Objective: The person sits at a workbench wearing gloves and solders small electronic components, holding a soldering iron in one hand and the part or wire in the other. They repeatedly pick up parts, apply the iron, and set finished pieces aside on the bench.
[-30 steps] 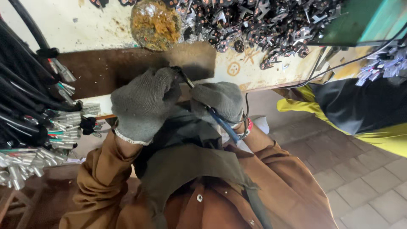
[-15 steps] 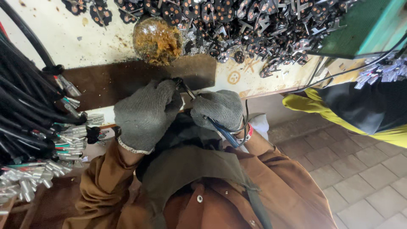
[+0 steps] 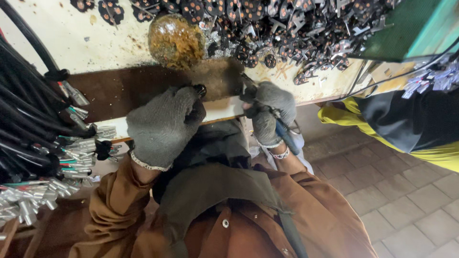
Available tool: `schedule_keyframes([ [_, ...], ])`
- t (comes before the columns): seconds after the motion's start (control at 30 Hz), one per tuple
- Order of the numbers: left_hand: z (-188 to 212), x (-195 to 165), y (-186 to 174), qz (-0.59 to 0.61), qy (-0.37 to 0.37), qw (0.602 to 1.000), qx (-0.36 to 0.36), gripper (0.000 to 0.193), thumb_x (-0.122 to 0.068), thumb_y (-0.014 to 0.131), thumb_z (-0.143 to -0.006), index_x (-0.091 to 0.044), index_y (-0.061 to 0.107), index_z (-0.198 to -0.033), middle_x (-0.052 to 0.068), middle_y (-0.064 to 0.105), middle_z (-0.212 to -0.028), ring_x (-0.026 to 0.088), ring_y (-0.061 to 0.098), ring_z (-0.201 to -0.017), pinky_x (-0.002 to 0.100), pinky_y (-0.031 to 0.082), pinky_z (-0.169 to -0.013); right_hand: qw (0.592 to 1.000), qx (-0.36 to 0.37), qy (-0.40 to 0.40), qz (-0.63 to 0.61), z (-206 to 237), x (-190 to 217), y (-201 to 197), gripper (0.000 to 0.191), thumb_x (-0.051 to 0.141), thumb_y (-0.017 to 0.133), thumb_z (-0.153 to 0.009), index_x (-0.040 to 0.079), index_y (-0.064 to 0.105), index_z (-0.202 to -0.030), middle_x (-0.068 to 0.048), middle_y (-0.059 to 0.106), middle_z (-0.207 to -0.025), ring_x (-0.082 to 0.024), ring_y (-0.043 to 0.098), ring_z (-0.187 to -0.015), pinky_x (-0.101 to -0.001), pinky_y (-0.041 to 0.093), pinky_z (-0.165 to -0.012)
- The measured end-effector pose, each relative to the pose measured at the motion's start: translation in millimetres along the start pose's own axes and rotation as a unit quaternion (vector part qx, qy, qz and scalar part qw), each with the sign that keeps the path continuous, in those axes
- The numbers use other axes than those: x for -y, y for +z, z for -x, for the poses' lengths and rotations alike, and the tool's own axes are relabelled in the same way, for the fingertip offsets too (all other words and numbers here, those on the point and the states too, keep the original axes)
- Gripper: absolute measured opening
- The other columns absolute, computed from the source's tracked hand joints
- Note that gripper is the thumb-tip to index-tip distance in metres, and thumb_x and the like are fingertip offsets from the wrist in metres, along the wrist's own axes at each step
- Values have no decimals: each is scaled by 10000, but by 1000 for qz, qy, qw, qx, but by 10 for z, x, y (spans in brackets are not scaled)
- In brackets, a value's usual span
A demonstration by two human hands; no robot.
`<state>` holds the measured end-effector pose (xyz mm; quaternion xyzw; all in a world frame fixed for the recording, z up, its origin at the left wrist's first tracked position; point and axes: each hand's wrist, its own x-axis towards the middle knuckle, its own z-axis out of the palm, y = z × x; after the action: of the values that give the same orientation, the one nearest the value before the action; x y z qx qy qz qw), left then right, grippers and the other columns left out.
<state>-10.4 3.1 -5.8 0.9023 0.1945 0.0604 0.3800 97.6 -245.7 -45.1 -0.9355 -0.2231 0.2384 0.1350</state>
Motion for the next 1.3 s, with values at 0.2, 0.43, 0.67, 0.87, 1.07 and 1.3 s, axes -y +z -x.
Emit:
schedule_keyframes([
  [0.2, 37, 15, -94, 3, -8, 1000, 7, 102, -132, 758, -916, -145, 700, -1000, 62, 681, -913, 281, 677, -771, 397, 527, -646, 934, -107, -51, -337, 180, 36, -169, 246, 316, 733, -914, 104, 645, -1003, -70, 655, -871, -238, 635, -776, -357, 492, -684],
  [0.43, 52, 9, -40, 78, -1, 995, 54, 183, -217, 778, -832, -148, 678, -969, 70, 664, -858, 302, 678, -769, 432, 509, -624, 953, -23, -170, -248, 120, 62, -102, 239, 251, 685, -943, 76, 627, -1096, -66, 651, -987, -212, 641, -868, -336, 514, -771],
  [0.67, -30, -40, -8, 35, -56, 989, 132, 241, -320, 822, -816, -152, 686, -922, 82, 682, -838, 321, 679, -759, 458, 506, -598, 959, 12, -169, -227, 325, -353, 147, 258, 186, 638, -973, 48, 608, -1189, -61, 648, -1103, -186, 647, -959, -316, 537, -858],
  [0.87, 20, -58, -37, 61, -16, 994, 86, 332, -352, 851, -810, -122, 692, -987, 90, 679, -842, 313, 679, -760, 443, 514, -607, 763, 102, 126, -626, 412, -508, 456, 313, 106, 565, -997, 46, 586, -1303, -30, 648, -1249, -119, 655, -1063, -264, 558, -956],
  [1.07, 50, -33, -39, 66, 6, 996, 65, 212, -210, 802, -856, -123, 698, -1020, 71, 673, -843, 288, 684, -758, 419, 526, -629, 926, 56, -78, -365, 104, 111, -89, 104, 73, 657, -970, 47, 661, -1071, -83, 673, -949, -210, 684, -780, -326, 549, -664],
  [1.3, 13, -39, 4, 45, 9, 998, 40, 179, -213, 802, -925, -137, 650, -870, 82, 628, -765, 306, 639, -675, 442, 477, -578, 973, -15, -181, -140, -347, 1037, -378, 151, 121, 787, -875, 42, 690, -960, -153, 676, -903, -330, 696, -802, -397, 530, -695],
])
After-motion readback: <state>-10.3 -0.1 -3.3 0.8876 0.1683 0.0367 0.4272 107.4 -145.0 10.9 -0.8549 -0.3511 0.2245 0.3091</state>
